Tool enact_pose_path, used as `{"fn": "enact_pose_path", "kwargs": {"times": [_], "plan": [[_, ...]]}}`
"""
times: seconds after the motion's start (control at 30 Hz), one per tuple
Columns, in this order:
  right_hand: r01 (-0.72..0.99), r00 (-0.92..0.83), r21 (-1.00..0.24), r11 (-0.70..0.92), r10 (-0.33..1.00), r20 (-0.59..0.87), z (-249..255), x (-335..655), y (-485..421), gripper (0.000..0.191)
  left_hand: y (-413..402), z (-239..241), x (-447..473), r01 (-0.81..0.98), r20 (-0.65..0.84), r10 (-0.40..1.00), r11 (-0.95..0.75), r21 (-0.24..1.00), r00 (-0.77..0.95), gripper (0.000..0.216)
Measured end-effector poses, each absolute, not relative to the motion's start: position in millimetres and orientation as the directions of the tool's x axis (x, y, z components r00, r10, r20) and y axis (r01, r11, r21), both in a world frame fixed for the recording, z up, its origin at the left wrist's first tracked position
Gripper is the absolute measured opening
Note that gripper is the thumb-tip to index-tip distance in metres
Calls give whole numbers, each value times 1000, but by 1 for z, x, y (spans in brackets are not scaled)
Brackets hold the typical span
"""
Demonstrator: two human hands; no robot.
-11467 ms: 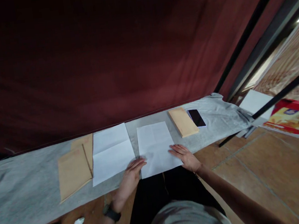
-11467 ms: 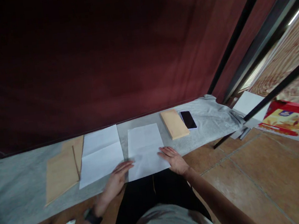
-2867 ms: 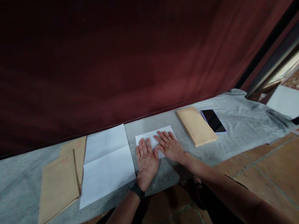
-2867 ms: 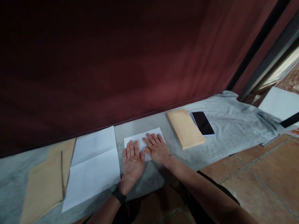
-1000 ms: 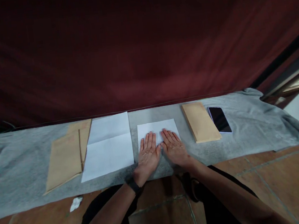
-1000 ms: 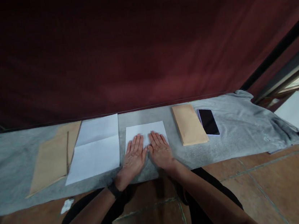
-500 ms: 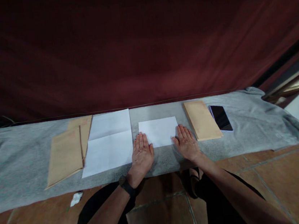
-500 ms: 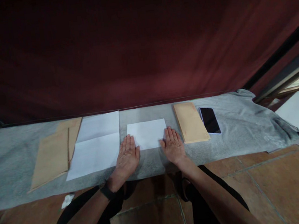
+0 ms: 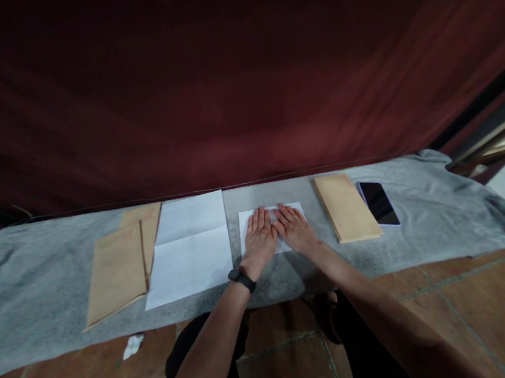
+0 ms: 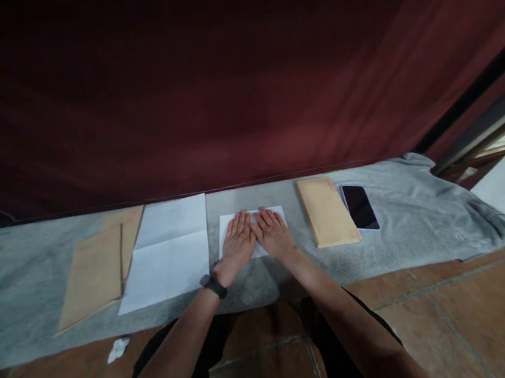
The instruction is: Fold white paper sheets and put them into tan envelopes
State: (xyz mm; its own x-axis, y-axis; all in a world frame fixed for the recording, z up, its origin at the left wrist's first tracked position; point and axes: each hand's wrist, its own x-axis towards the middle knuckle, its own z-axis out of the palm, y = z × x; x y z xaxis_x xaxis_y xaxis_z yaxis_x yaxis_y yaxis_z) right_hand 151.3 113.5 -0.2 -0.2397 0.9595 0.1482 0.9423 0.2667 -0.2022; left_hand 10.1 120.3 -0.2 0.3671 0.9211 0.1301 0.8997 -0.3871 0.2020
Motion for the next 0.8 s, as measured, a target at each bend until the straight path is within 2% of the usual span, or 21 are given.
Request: {"fn": "enact_pose_path", "kwargs": {"times": [0.13, 0.47, 0.7, 0.8], "plan": [[958, -204, -162, 237, 959, 196, -9, 159, 112, 52, 120, -8, 5, 907, 173, 920, -381, 178, 352, 59], [986, -102, -101, 134, 955, 279, -18, 177, 107, 59, 121, -5, -10, 966, 157, 967, -221, 135, 200, 63], [992, 46, -128, -11, 961, 274, -14, 187, 99, 60, 116, -2, -22, 978, 186, 976, -140, 155, 110, 60], [985, 51, -170, -5, 962, 267, -4, 185, 90, 60, 103, 5, -16, 962, 247, 954, -216, 166, 171, 59]]}}
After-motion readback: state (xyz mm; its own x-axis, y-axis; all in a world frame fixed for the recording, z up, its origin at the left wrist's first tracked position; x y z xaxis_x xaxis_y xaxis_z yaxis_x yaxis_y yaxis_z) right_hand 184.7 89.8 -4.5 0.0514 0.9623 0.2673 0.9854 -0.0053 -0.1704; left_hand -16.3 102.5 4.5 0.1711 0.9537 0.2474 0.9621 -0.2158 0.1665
